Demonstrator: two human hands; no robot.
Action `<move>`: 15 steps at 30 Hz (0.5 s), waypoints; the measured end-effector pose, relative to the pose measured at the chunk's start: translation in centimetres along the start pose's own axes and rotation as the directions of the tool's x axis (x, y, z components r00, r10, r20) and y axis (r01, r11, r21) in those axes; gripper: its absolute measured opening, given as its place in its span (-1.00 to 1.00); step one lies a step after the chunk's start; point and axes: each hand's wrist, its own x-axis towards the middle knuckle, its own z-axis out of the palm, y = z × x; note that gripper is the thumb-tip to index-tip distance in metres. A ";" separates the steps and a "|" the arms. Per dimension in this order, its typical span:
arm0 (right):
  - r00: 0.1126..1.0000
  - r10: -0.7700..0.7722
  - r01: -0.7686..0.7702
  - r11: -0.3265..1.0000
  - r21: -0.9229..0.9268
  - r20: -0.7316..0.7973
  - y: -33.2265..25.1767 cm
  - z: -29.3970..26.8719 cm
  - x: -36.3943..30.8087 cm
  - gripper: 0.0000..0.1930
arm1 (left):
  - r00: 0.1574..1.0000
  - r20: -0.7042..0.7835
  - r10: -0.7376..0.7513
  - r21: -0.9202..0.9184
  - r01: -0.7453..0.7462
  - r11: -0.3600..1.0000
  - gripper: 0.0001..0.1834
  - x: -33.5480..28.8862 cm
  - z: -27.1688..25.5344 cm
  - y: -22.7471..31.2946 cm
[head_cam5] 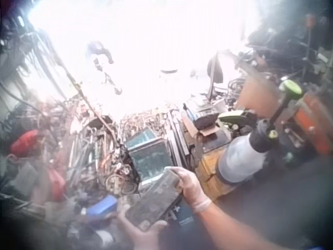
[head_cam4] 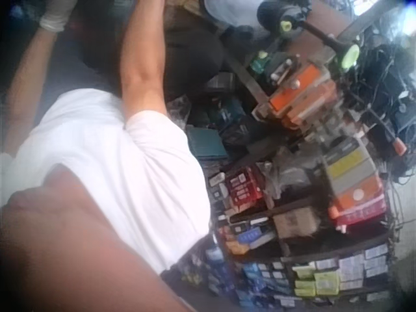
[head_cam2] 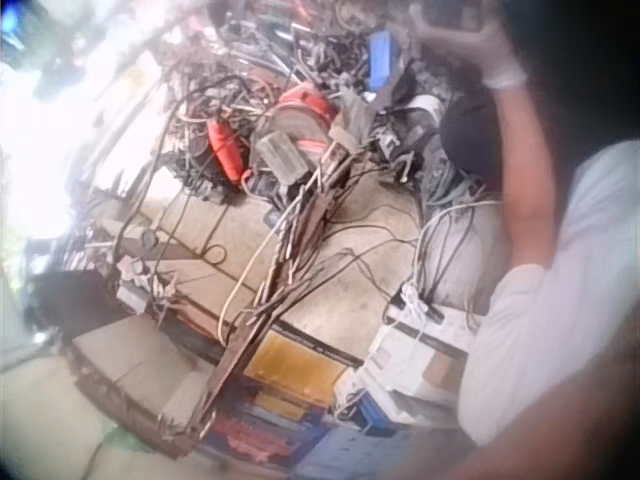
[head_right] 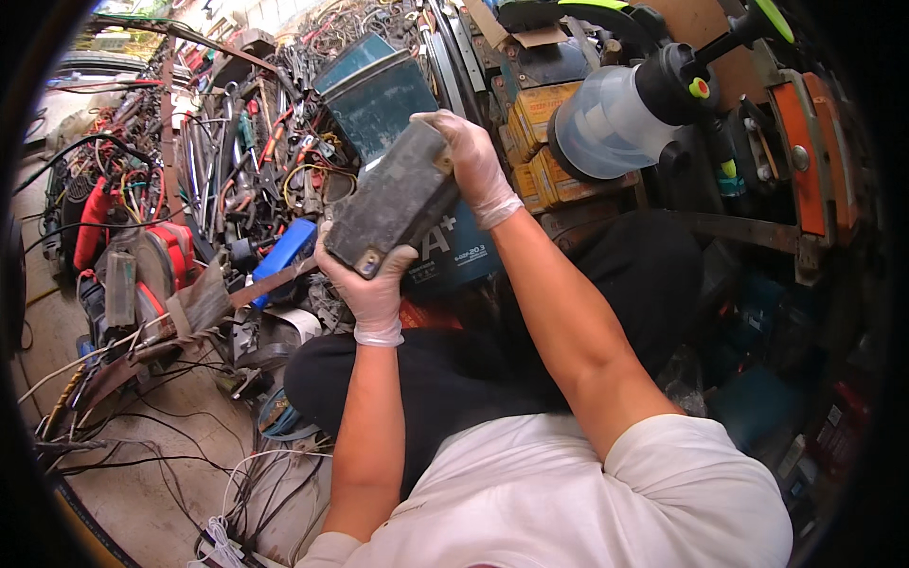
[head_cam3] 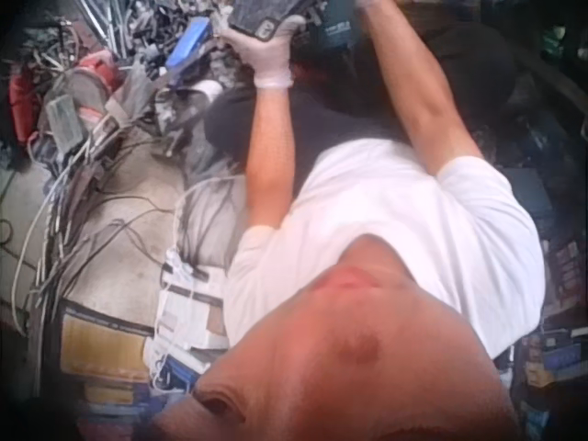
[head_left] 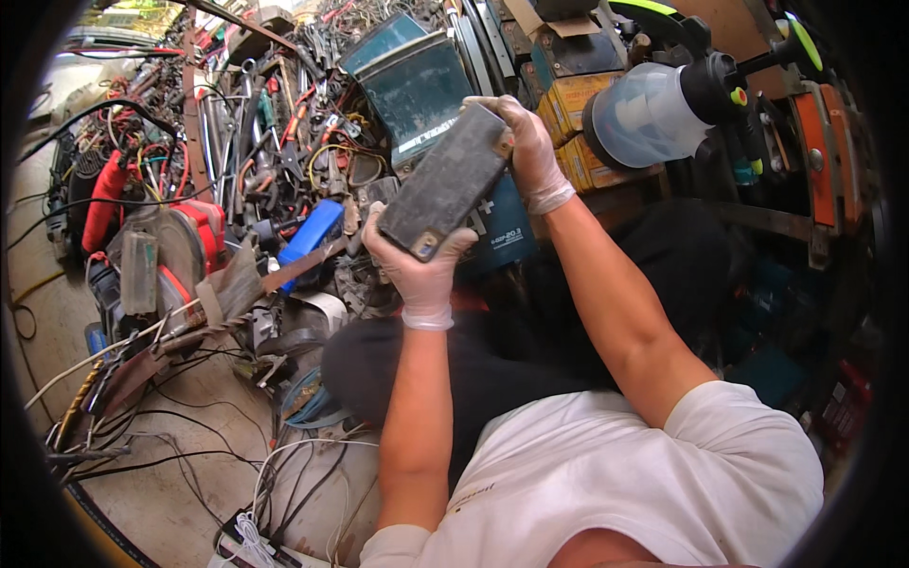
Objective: The person sorts through a pile of used batteries in a cluttered workshop, picking up individual units, turning them over, and stacking them. The person then walks outside carrying a battery and a power drill toward a parked electric scooter.
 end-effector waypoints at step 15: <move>0.905 -0.425 0.342 0.699 -0.628 0.021 -3.5 1.4 -3.0 -0.60 | 0.981 0.174 -0.088 0.073 0.076 0.994 0.14 -1.7 -2.0 -1.7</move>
